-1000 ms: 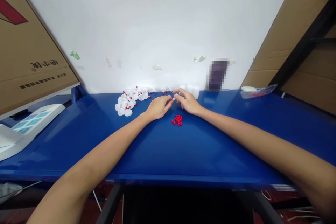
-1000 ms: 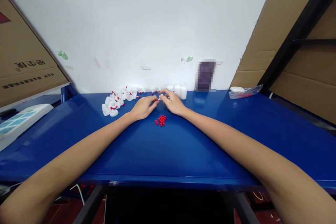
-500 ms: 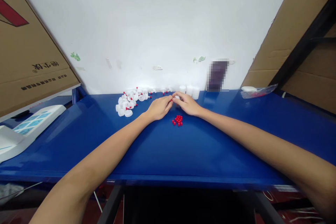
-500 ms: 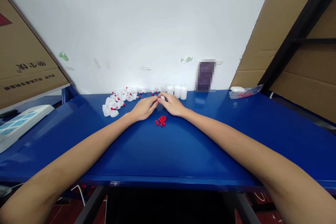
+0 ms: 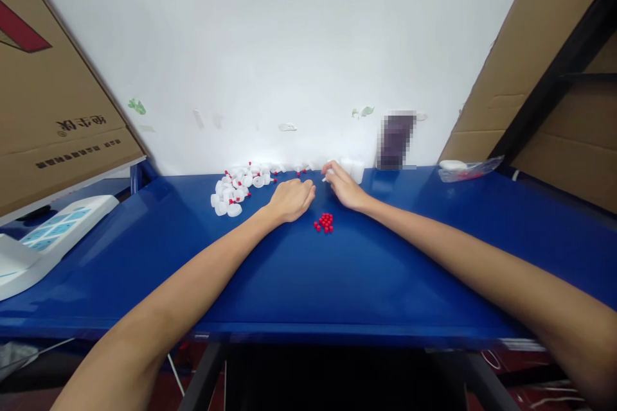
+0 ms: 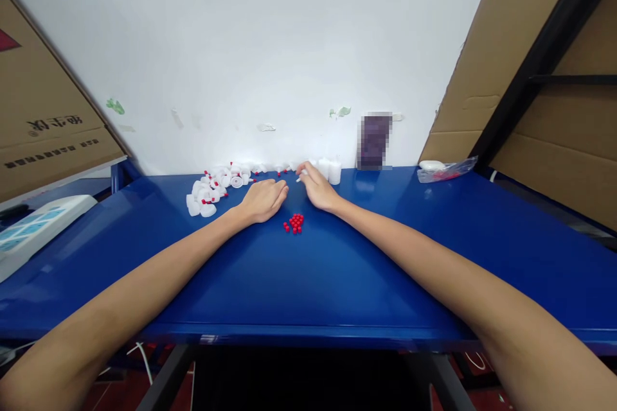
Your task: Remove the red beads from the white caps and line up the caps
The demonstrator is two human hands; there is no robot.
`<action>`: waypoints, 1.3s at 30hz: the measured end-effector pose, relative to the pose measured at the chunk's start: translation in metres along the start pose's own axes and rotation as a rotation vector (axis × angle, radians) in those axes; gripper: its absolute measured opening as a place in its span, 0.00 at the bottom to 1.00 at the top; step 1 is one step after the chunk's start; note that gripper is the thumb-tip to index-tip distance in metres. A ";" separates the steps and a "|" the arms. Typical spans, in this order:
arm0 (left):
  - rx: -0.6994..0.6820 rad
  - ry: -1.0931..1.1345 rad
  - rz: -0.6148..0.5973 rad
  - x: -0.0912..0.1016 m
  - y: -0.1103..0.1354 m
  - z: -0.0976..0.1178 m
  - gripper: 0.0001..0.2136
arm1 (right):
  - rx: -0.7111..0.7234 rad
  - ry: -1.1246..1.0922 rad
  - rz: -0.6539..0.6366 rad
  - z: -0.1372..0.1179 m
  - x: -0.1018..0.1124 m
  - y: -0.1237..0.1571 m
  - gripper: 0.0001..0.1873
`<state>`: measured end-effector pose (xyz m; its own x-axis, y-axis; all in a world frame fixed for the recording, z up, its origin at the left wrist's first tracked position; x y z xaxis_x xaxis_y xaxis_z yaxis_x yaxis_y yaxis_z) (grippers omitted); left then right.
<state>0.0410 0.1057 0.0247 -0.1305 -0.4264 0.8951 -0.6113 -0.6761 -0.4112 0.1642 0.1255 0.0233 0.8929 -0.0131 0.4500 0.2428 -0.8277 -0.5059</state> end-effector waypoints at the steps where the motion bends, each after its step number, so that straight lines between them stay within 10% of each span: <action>1: 0.006 0.011 0.003 0.001 0.000 -0.001 0.20 | -0.032 -0.012 0.023 0.004 0.003 -0.001 0.08; 18: -0.177 0.242 -0.186 0.013 0.010 0.017 0.08 | 0.003 0.098 -0.065 -0.008 -0.004 0.003 0.10; 39: -0.188 0.126 -0.401 0.010 0.012 0.025 0.28 | 0.041 0.132 -0.081 -0.009 -0.007 0.003 0.11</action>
<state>0.0513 0.0783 0.0244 0.0588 -0.0693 0.9959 -0.7620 -0.6475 -0.0001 0.1555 0.1180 0.0252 0.8130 -0.0231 0.5819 0.3294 -0.8058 -0.4922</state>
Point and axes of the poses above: each hand's wrist, its own y-axis away from the middle knuckle, its own x-axis out of the back of the hand, z = x × y, the point moved 8 cm from there along -y, towards the middle knuckle, and after that the axes turned 2 degrees about z, right-handed, at the moved point
